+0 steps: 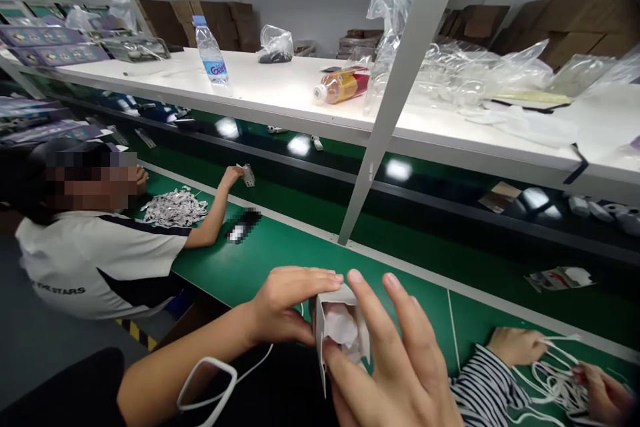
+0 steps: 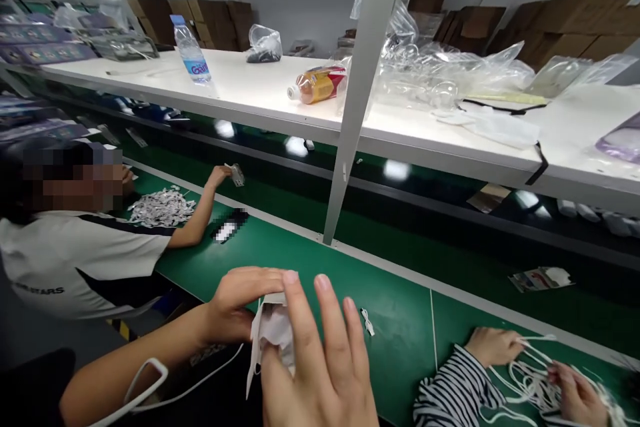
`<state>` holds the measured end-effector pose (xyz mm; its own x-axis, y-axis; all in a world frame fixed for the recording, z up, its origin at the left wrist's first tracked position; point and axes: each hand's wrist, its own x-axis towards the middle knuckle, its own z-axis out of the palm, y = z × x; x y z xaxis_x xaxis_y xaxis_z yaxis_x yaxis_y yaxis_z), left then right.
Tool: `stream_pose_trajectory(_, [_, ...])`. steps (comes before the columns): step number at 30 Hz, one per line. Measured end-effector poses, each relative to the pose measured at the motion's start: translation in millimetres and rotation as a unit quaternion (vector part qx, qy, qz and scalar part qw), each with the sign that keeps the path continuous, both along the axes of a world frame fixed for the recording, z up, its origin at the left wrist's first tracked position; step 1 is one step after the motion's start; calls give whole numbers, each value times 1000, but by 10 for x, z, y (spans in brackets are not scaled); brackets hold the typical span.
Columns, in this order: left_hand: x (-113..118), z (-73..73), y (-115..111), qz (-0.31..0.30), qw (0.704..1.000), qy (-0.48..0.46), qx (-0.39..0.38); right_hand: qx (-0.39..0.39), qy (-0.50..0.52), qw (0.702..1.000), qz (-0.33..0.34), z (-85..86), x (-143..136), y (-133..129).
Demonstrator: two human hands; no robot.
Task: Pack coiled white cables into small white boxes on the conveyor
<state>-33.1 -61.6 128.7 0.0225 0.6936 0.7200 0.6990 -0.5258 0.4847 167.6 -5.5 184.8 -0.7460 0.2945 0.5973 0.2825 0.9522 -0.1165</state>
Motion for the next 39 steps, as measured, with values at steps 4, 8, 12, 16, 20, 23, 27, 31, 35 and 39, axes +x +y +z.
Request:
stream_pose_trajectory(4, [6, 53, 7, -14, 1000, 21, 3, 38, -4, 998, 47, -91, -102, 10])
stream_pose_trajectory(8, [-23, 88, 37, -4, 999, 43, 17, 57, -8, 997, 46, -126, -215, 42])
stream_pose_trajectory(12, [-86, 46, 40, 4, 1000, 28, 1, 8, 35, 997, 61, -55, -196, 90])
stream_pose_trajectory(16, [-139, -50, 43, 11, 1000, -13, 13, -54, 72, 996, -11, 30, -109, 94])
stream_pose_trajectory(20, [-134, -29, 98, -6, 1000, -7, 23, -19, 57, 998, 30, -20, -166, 137])
stream_pose_trajectory(23, [-113, 28, 164, -15, 999, 6, 32, 48, 20, 997, 60, -101, -287, 197])
stream_pose_trajectory(27, [-126, 1, 240, -12, 999, -6, 33, 76, -23, 996, 51, -163, -448, 268])
stream_pose_trajectory(31, [-197, -108, 288, 1, 1000, -17, 25, 58, -37, 996, 51, -197, -558, 346])
stream_pose_trajectory(35, [-290, -188, 323, 1, 999, -40, 28, 15, -12, 995, 100, -150, -512, 454])
stream_pose_trajectory(39, [-335, -209, 354, -19, 993, -109, 27, -37, 22, 996, 77, -41, -353, 620])
